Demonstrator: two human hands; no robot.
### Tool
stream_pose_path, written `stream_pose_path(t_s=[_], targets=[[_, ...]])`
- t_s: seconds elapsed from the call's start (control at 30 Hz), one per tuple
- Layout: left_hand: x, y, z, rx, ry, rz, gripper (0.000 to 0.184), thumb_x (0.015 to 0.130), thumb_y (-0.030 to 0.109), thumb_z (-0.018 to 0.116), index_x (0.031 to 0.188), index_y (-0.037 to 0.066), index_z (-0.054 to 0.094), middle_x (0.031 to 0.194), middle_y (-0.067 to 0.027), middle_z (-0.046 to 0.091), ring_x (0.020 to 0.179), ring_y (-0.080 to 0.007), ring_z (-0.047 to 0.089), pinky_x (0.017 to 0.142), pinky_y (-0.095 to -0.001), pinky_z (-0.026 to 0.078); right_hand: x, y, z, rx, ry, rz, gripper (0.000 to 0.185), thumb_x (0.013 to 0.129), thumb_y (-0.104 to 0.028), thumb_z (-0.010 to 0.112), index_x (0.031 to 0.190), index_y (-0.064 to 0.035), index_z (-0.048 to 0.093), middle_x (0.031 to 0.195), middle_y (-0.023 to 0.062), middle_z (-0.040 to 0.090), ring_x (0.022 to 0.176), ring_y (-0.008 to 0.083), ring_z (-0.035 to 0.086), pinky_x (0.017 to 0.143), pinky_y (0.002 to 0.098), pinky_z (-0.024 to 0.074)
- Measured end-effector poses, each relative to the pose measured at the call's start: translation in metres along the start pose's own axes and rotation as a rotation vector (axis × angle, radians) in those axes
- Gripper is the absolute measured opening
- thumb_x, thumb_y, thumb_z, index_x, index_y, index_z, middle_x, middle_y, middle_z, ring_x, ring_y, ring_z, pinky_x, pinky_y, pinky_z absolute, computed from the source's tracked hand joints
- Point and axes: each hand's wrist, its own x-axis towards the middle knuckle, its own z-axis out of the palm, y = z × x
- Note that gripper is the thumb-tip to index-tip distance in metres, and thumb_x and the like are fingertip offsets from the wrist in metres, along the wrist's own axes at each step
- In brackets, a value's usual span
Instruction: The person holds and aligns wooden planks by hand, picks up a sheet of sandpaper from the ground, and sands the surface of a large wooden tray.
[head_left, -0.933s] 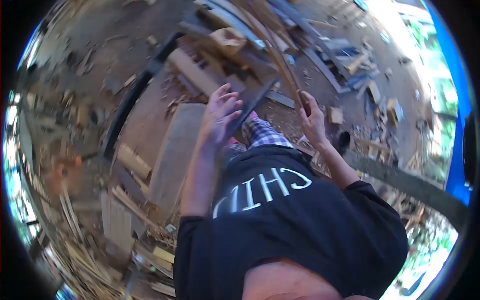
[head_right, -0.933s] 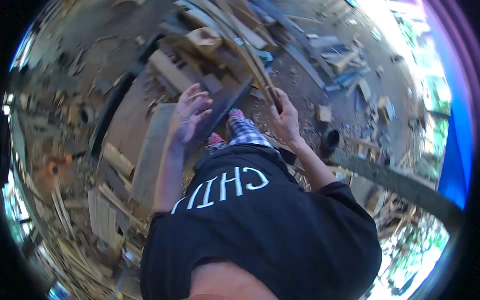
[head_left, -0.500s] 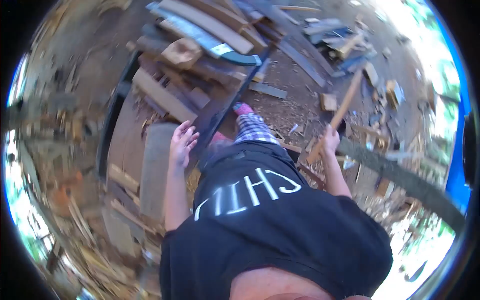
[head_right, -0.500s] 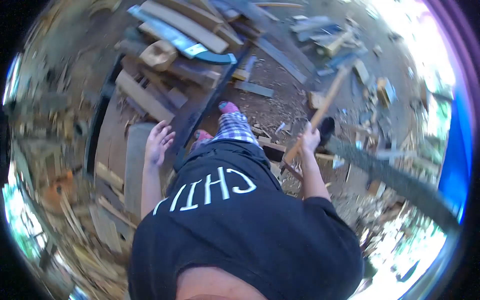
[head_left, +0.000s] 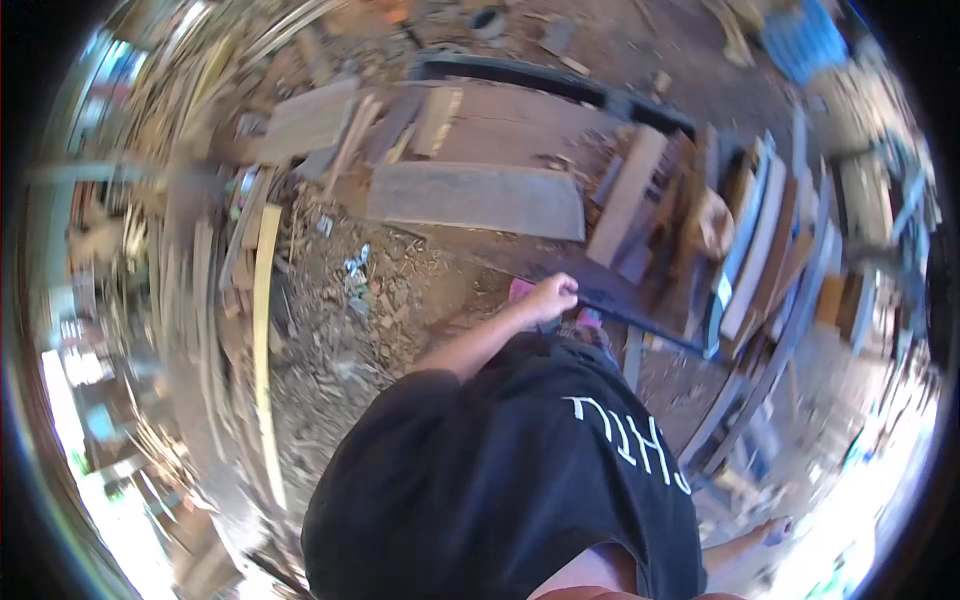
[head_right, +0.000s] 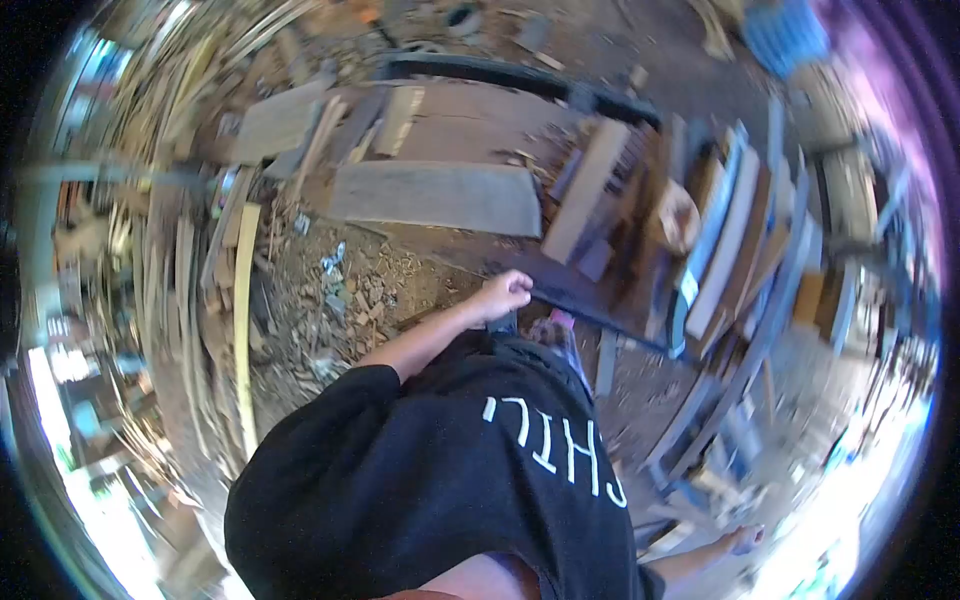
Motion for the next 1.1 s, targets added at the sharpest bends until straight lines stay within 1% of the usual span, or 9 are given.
stream_pose_path(t_s=[0.2,0.27,0.33,0.43,0.57,0.63,0.8,0.93,1.1], targets=[[-0.041,-0.045,-0.034,0.066,0.299,0.001,0.037,0.081,0.021,0.067,0.11,0.0,0.059,0.097,-0.0151,0.067,0.089,-0.0224,0.065,0.078,-0.0339,0.051,-0.16,-0.276,0.139,0.107,-0.155,-0.67,0.03,0.094,-0.026,0.055,0.109,-0.0019,0.064,0.096,0.0116,0.065,0.083,0.0191,0.062,0.07,0.0323,0.0532],[-0.054,-0.058,-0.052,0.006,0.39,-0.037,0.037,0.08,0.021,0.066,0.11,0.0,0.059,0.101,-0.0156,0.067,0.093,-0.0243,0.065,0.08,-0.0352,0.051,-0.224,-0.33,0.178,0.474,-0.222,-1.178,0.025,0.093,-0.021,0.057,0.105,-0.0006,0.064,0.094,0.0119,0.064,0.078,0.0195,0.059,0.07,0.0302,0.0505],[-0.057,-0.093,-0.063,-0.044,0.497,-0.007,0.037,0.08,0.022,0.066,0.109,0.0,0.06,0.101,-0.0153,0.067,0.093,-0.0245,0.065,0.081,-0.0355,0.05,-0.322,-0.378,0.187,0.505,-0.38,-1.214,0.023,0.093,-0.018,0.057,0.104,0.0002,0.064,0.092,0.0124,0.064,0.077,0.0203,0.058,0.07,0.0305,0.0493],[-0.074,-0.133,-0.082,-0.083,0.652,-0.028,0.037,0.079,0.024,0.067,0.108,0.002,0.061,0.1,-0.015,0.067,0.095,-0.0272,0.064,0.082,-0.0366,0.05,-0.43,-0.418,0.243,0.628,-0.665,-1.474,0.015,0.091,-0.01,0.056,0.095,0.0031,0.062,0.081,0.0112,0.06,0.071,0.0205,0.053,0.067,0.0319,0.0459],[-0.123,-0.155,-0.127,-0.152,0.779,-0.16,0.032,0.078,0.023,0.062,0.103,0.004,0.065,0.104,-0.02,0.065,0.1,-0.0353,0.061,0.089,-0.0417,0.047,-0.606,-0.42,0.174,0.191,-1.221,-1.901,0.01,0.088,-0.007,0.055,0.083,0.0017,0.057,0.076,0.0153,0.056,0.068,0.0233,0.053,0.062,0.0334,0.0439],[-0.161,-0.159,-0.14,-0.133,0.813,-0.278,0.031,0.08,0.024,0.059,0.105,0.006,0.063,0.105,-0.0196,0.063,0.102,-0.0369,0.058,0.09,-0.0435,0.046,-0.645,-0.399,0.179,0.248,-1.523,-2.088,0.008,0.087,-0.004,0.053,0.083,0.0001,0.058,0.074,0.0175,0.056,0.067,0.0299,0.056,0.06,0.036,0.0445],[-0.263,-0.123,-0.165,-0.118,0.741,-0.375,0.035,0.082,0.025,0.057,0.11,0.005,0.059,0.112,-0.0238,0.057,0.11,-0.039,0.053,0.093,-0.0461,0.043,-0.688,-0.357,0.193,-0.386,-1.925,-2.153,0.008,0.086,-0.004,0.053,0.085,-0.0022,0.06,0.07,0.0153,0.057,0.064,0.033,0.057,0.059,0.0378,0.0454],[-0.3,-0.106,-0.16,0.072,0.371,-0.535,0.035,0.079,0.026,0.058,0.106,0.004,0.064,0.106,-0.0237,0.061,0.103,-0.0386,0.058,0.087,-0.0462,0.046,-0.708,-0.347,0.194,-0.645,-1.962,-2.075,0.007,0.086,-0.005,0.053,0.085,-0.0024,0.06,0.07,0.0149,0.057,0.064,0.0321,0.057,0.059,0.0372,0.0455],[-0.313,-0.071,-0.153,0.167,-0.038,-0.422,0.033,0.078,0.025,0.059,0.1,0.002,0.066,0.097,-0.0229,0.066,0.096,-0.0362,0.062,0.081,-0.0438,0.048,-0.717,-0.348,0.2,-0.719,-1.993,-2.021,0.007,0.085,-0.005,0.054,0.086,-0.0026,0.061,0.07,0.0145,0.058,0.063,0.0309,0.057,0.059,0.0365,0.0455]])
